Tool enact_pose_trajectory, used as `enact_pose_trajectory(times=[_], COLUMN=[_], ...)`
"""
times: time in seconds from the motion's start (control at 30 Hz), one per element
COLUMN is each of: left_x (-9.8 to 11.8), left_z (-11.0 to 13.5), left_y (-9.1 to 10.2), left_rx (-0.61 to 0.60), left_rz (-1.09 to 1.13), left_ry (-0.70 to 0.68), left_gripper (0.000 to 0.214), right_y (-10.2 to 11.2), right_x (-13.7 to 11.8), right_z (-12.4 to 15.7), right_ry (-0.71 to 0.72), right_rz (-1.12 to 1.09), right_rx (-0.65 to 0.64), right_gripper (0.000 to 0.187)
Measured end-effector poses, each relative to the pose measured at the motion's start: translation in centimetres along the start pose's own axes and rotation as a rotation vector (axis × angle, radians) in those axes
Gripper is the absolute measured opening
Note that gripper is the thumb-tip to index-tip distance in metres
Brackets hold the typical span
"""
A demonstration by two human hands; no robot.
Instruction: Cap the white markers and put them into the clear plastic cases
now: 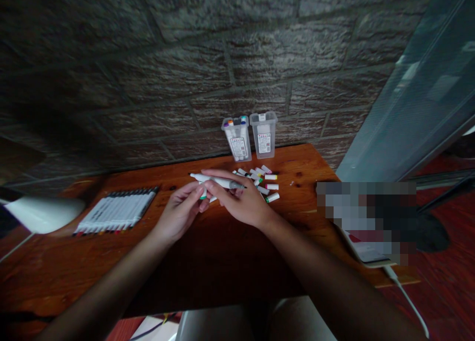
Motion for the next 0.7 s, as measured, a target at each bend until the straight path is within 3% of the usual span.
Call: enact_pose_trajectory(times=[0.7], left_x=[-0.04], left_z=[0.04], left_y=[0.03], left_rx=[-0.023], left_rz=[-0.056], left_ry=[-0.024], left_gripper=[0.019], right_y=[-0.01], right_x=[-0.03], right_z=[-0.03], right_ry=[-0.003], right_rz=[0.000], right_rx=[0.004], right_gripper=[0.032])
Point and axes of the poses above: each hand's wrist, its own z-axis away from the middle knuckle, its own y-axis out of the back of the hand, x = y × z, the point moved 1 cm from there along -z, towards the middle knuckle, and after that the axes turned 13 degrees about -z, right-handed, at the moved point
